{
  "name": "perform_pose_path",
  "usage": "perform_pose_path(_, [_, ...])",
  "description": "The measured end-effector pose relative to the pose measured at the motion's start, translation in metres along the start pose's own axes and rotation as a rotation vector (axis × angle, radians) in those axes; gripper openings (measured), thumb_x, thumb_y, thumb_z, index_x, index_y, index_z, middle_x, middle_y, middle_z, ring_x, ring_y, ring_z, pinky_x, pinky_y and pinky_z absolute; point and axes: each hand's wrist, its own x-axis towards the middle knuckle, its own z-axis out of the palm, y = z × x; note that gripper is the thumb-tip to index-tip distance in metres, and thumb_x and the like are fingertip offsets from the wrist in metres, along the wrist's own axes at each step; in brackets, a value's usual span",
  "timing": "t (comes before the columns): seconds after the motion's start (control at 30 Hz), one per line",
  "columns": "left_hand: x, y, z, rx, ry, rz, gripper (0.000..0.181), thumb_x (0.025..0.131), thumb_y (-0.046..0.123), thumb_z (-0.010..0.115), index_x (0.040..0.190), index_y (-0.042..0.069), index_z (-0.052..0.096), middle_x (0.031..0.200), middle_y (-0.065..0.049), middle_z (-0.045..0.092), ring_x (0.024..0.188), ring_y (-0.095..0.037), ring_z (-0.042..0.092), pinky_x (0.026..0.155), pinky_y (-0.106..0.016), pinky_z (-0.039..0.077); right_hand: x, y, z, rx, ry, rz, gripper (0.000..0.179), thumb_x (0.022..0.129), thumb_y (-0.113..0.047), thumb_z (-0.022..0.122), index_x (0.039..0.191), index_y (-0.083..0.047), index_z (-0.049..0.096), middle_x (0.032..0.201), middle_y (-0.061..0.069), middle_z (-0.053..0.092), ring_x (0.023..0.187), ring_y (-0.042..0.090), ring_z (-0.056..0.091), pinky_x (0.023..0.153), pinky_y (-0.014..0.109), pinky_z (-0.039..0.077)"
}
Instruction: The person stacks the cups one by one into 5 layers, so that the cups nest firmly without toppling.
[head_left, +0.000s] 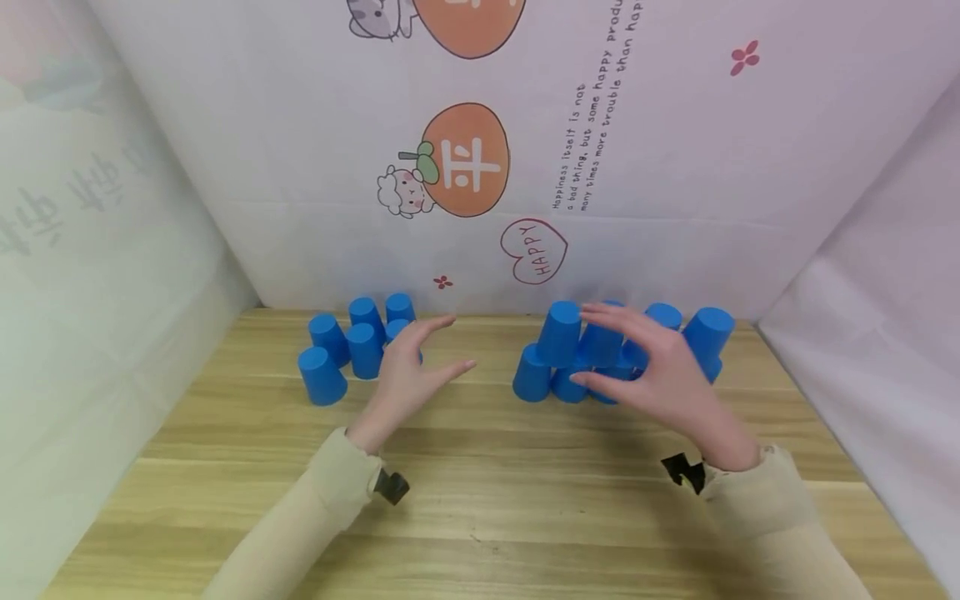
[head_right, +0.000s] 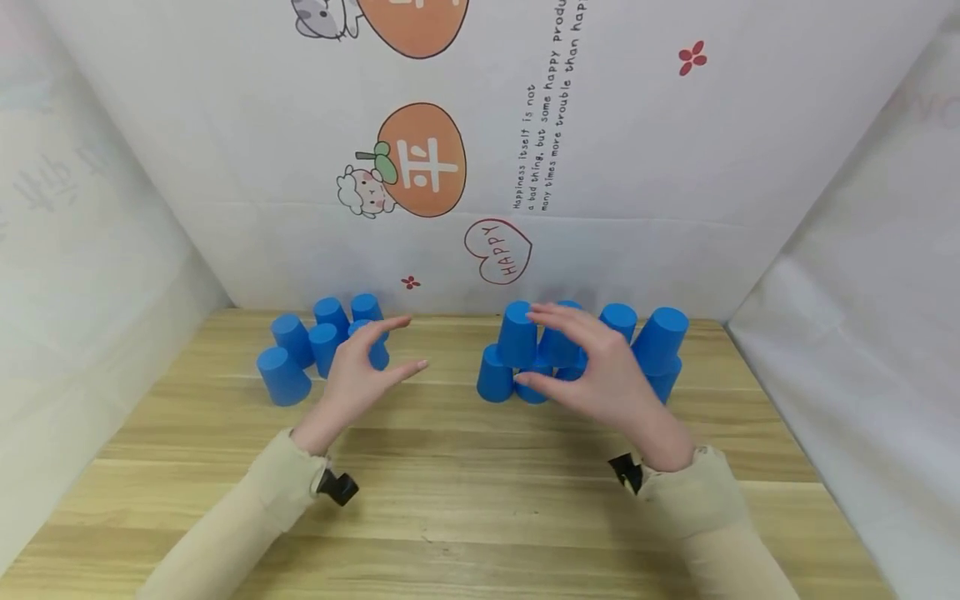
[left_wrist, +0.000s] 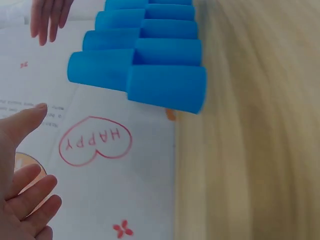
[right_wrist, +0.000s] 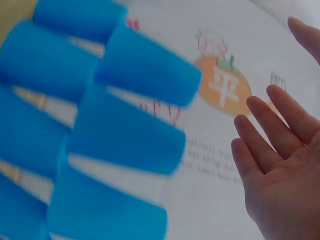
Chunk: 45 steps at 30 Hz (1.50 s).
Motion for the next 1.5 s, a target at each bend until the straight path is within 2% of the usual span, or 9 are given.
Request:
perform_pose_path(0.27, [-0.033, -0.038, -0.023, 0.009, -0.016, -0.085, 0.067, 0.084, 0.042, 0.084, 0.142, 0.018, 0.06, 0.144, -0.004, 0.057, 0.135, -0.03, 0.05, 0.106, -0.058, 0.043, 0.002, -0.009, 0.051, 0.148, -0.123, -0.004, 0.074, 0.078, -0.025, 0.092, 0.144, -0.018, 0.059, 0.143, -0.002, 0.058, 0.132, 0.02, 0.053, 0.107, 0.051, 0.045])
perform_pose_path(0.5, [-0.056, -0.062, -0.063, 0.025, 0.097, -0.117, 0.065, 0.085, 0.027, 0.086, 0.142, 0.007, 0.06, 0.144, -0.014, 0.056, 0.12, -0.038, 0.059, 0.102, -0.057, 0.046, 0.001, -0.01, 0.091, 0.23, -0.25, 0.065, 0.073, 0.083, -0.033, 0.087, 0.147, -0.018, 0.055, 0.146, -0.002, 0.055, 0.134, 0.019, 0.051, 0.106, 0.052, 0.046])
perform_pose_path(0.63, [-0.065, -0.074, -0.087, 0.02, 0.181, -0.205, 0.068, 0.087, 0.025, 0.085, 0.145, 0.007, 0.056, 0.148, -0.019, 0.051, 0.129, -0.044, 0.052, 0.105, -0.063, 0.041, 0.003, -0.007, 0.107, 0.263, -0.301, 0.17, 0.074, 0.084, -0.041, 0.085, 0.148, -0.021, 0.054, 0.148, -0.007, 0.053, 0.136, 0.018, 0.049, 0.105, 0.056, 0.045])
perform_pose_path(0.8, [-0.068, -0.085, -0.108, 0.065, 0.225, -0.337, 0.08, 0.087, 0.043, 0.082, 0.152, 0.01, 0.048, 0.144, -0.025, 0.053, 0.112, -0.048, 0.06, 0.103, -0.06, 0.044, 0.009, -0.004, 0.123, 0.283, -0.318, 0.208, 0.073, 0.084, -0.035, 0.087, 0.147, -0.017, 0.055, 0.147, -0.003, 0.054, 0.137, 0.022, 0.048, 0.107, 0.058, 0.043])
perform_pose_path(0.9, [-0.069, -0.093, -0.113, 0.071, 0.208, -0.379, 0.088, 0.086, 0.049, 0.081, 0.155, 0.009, 0.043, 0.148, -0.023, 0.05, 0.12, -0.046, 0.057, 0.105, -0.059, 0.043, 0.016, -0.004, 0.134, 0.283, -0.314, 0.215, 0.071, 0.084, -0.033, 0.086, 0.147, -0.018, 0.056, 0.147, -0.003, 0.055, 0.137, 0.021, 0.048, 0.107, 0.059, 0.042])
perform_pose_path(0.93, [-0.068, -0.095, -0.114, 0.06, 0.199, -0.384, 0.09, 0.086, 0.049, 0.081, 0.156, 0.008, 0.042, 0.157, -0.019, 0.039, 0.133, -0.045, 0.047, 0.11, -0.064, 0.034, 0.018, -0.004, 0.137, 0.284, -0.311, 0.219, 0.071, 0.084, -0.034, 0.086, 0.147, -0.019, 0.056, 0.147, -0.004, 0.055, 0.137, 0.02, 0.048, 0.107, 0.058, 0.042])
perform_pose_path(1.0, [-0.068, -0.101, -0.115, 0.051, 0.181, -0.38, 0.091, 0.086, 0.048, 0.082, 0.156, 0.006, 0.04, 0.156, -0.021, 0.04, 0.144, -0.043, 0.034, 0.111, -0.064, 0.032, 0.024, -0.004, 0.144, 0.298, -0.306, 0.229, 0.07, 0.085, -0.033, 0.086, 0.147, -0.021, 0.057, 0.147, -0.005, 0.055, 0.137, 0.019, 0.048, 0.108, 0.057, 0.041])
perform_pose_path(1.27, [-0.061, -0.117, -0.111, 0.056, 0.145, -0.357, 0.089, 0.088, 0.046, 0.08, 0.155, 0.002, 0.04, 0.147, -0.029, 0.048, 0.133, -0.047, 0.048, 0.105, -0.063, 0.041, 0.049, -0.007, 0.171, 0.308, -0.329, 0.261, 0.073, 0.086, -0.038, 0.084, 0.149, -0.02, 0.054, 0.149, -0.006, 0.052, 0.139, 0.02, 0.045, 0.111, 0.053, 0.039])
perform_pose_path(1.5, [-0.057, -0.125, -0.109, 0.012, 0.155, -0.38, 0.072, 0.093, 0.039, 0.076, 0.146, -0.002, 0.05, 0.141, -0.027, 0.054, 0.126, -0.044, 0.055, 0.103, -0.056, 0.047, 0.071, -0.011, 0.195, 0.277, -0.352, 0.264, 0.077, 0.086, -0.042, 0.083, 0.151, -0.017, 0.051, 0.151, -0.001, 0.05, 0.139, 0.023, 0.045, 0.111, 0.05, 0.04])
